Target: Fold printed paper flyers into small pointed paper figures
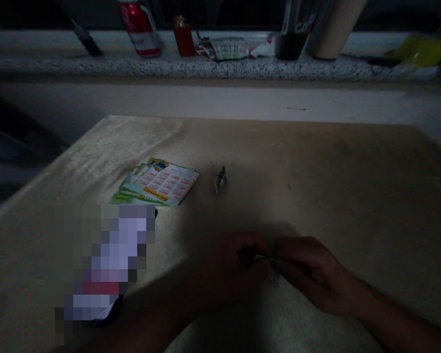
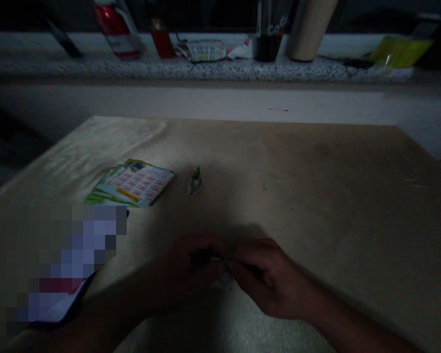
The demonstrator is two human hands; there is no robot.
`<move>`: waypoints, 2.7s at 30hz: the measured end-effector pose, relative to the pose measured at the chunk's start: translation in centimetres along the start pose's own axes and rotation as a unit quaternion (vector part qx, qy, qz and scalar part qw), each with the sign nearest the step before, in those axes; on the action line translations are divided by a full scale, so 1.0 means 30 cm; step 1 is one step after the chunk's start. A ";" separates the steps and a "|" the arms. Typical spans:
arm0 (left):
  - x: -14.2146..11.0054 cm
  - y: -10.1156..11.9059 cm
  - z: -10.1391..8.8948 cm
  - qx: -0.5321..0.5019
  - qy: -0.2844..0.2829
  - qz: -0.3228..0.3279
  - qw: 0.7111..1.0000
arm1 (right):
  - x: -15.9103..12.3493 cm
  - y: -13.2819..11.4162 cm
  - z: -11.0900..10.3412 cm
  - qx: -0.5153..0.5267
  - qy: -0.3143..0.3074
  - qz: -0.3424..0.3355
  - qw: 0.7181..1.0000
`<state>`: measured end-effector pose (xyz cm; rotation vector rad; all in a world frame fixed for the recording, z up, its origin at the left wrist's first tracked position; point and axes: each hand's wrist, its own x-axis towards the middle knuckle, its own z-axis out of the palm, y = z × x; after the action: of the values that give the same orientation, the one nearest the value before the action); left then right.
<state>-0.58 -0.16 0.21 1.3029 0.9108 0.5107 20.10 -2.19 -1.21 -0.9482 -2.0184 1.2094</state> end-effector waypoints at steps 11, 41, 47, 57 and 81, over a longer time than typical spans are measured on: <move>0.004 0.002 -0.012 -0.043 -0.020 -0.073 0.996 | -0.001 -0.001 0.000 0.018 0.006 0.004 1.000; -0.024 -0.002 0.028 0.056 0.097 0.104 0.988 | -0.005 -0.018 0.009 -0.017 0.081 -0.057 0.995; -0.014 -0.020 0.005 -0.093 0.052 0.061 0.992 | -0.006 -0.020 0.001 0.022 0.056 -0.007 0.998; -0.014 -0.025 0.009 -0.116 0.049 0.085 0.988 | -0.016 -0.002 -0.004 0.123 0.054 0.043 0.990; -0.044 -0.018 0.020 0.140 0.074 0.228 0.961 | -0.007 -0.010 0.007 0.014 0.071 -0.038 0.997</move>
<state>-0.91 -1.65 0.07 1.7668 0.8250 0.8701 19.96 -2.55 -1.06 -0.9094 -1.9040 1.0965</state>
